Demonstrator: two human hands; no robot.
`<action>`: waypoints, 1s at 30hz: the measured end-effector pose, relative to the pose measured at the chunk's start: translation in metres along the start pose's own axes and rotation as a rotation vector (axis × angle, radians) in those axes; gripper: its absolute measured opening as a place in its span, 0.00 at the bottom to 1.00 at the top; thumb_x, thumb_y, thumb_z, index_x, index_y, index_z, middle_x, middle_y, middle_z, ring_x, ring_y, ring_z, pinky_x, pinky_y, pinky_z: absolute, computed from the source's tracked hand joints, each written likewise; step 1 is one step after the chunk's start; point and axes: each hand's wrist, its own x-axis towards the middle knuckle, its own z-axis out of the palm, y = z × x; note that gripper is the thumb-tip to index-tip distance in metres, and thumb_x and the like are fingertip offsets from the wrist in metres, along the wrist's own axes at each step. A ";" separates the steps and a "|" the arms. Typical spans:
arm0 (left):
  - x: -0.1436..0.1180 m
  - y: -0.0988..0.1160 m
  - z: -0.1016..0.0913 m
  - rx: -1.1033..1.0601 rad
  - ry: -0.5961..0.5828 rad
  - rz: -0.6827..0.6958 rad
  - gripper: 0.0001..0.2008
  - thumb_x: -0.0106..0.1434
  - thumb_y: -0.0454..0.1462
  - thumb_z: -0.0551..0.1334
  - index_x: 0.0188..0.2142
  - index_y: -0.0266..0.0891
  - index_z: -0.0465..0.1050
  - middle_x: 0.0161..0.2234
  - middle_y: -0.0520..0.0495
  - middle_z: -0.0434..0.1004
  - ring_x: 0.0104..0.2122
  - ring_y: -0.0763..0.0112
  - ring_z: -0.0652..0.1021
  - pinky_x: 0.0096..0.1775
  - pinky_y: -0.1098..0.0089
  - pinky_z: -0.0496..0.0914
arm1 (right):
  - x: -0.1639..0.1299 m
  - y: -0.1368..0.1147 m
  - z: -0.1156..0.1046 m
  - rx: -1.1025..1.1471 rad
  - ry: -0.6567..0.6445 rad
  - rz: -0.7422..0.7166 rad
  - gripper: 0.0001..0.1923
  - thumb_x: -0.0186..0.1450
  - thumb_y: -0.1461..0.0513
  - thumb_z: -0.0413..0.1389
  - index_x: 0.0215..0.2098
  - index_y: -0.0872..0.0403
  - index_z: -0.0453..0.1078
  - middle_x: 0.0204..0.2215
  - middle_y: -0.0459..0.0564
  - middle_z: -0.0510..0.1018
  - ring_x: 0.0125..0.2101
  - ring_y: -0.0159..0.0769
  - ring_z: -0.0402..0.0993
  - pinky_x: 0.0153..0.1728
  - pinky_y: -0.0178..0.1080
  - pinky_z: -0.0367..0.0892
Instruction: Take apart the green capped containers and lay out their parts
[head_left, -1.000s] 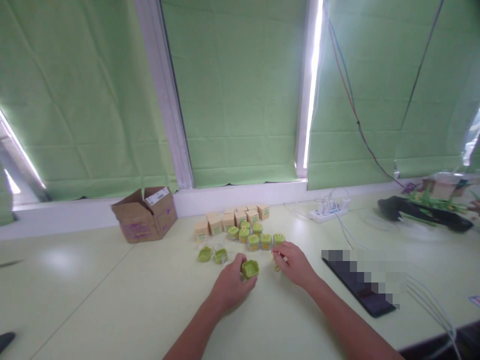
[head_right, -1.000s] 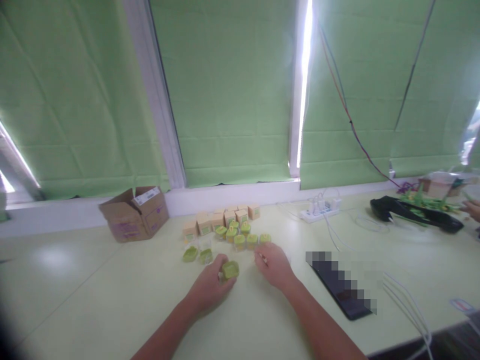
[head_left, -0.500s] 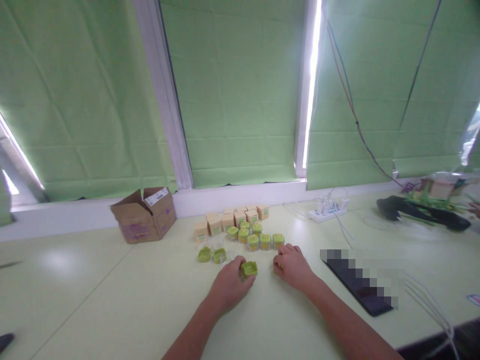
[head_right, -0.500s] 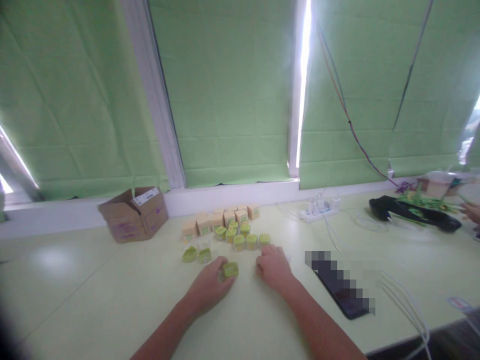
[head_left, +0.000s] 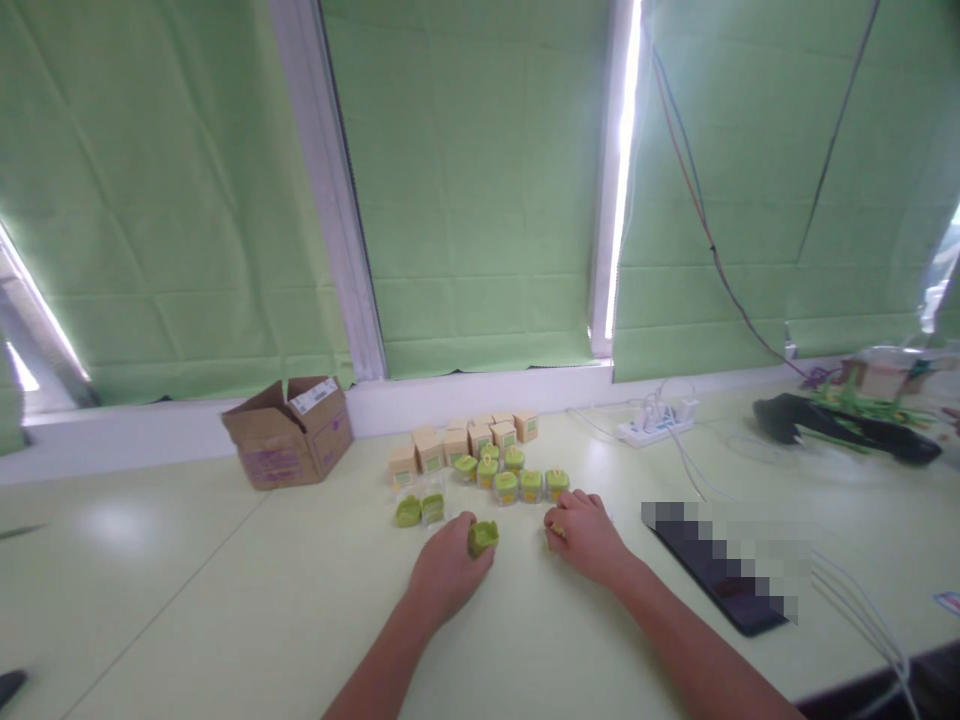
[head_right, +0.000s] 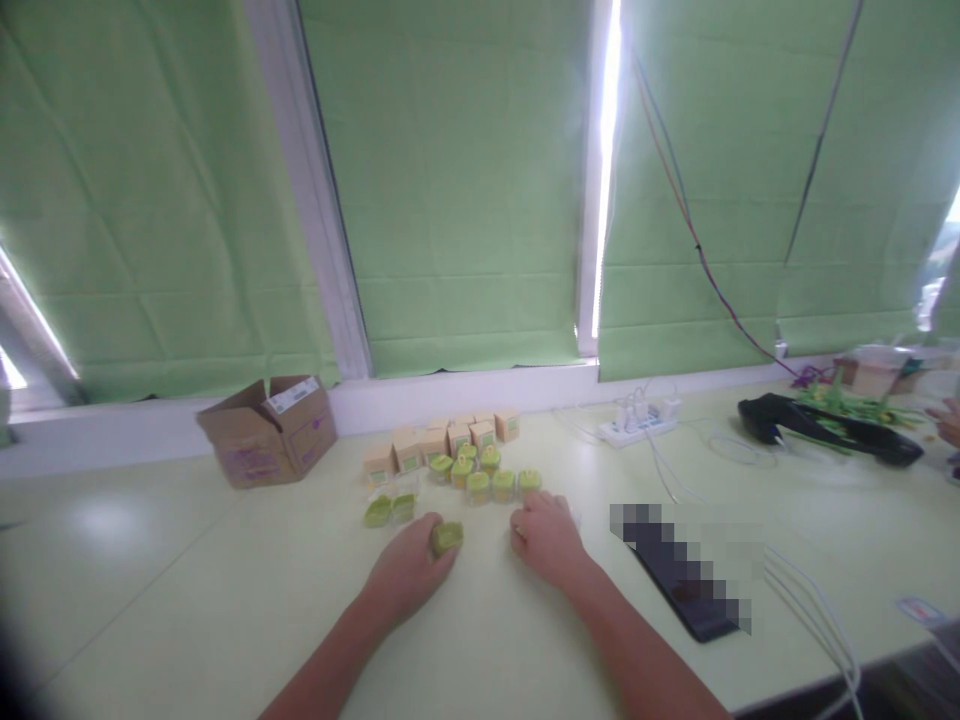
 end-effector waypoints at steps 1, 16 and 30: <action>0.000 0.000 -0.001 0.012 -0.005 -0.001 0.09 0.60 0.43 0.57 0.36 0.40 0.64 0.33 0.47 0.73 0.34 0.65 0.73 0.31 0.71 0.59 | 0.000 0.000 0.000 0.005 -0.006 -0.001 0.06 0.61 0.61 0.54 0.31 0.51 0.74 0.32 0.50 0.70 0.38 0.39 0.63 0.37 0.39 0.50; 0.001 -0.013 0.010 0.117 0.018 -0.003 0.17 0.59 0.40 0.56 0.48 0.41 0.63 0.46 0.43 0.71 0.48 0.61 0.70 0.47 0.66 0.63 | 0.000 -0.001 -0.002 0.039 -0.037 0.019 0.08 0.63 0.59 0.53 0.33 0.50 0.74 0.32 0.49 0.71 0.38 0.37 0.64 0.38 0.38 0.50; -0.014 0.022 0.001 -0.098 -0.020 0.383 0.13 0.61 0.38 0.56 0.45 0.40 0.68 0.41 0.45 0.73 0.43 0.62 0.72 0.46 0.63 0.66 | 0.000 -0.003 -0.003 0.080 -0.032 0.003 0.09 0.64 0.59 0.52 0.32 0.50 0.74 0.32 0.49 0.71 0.38 0.37 0.64 0.38 0.38 0.50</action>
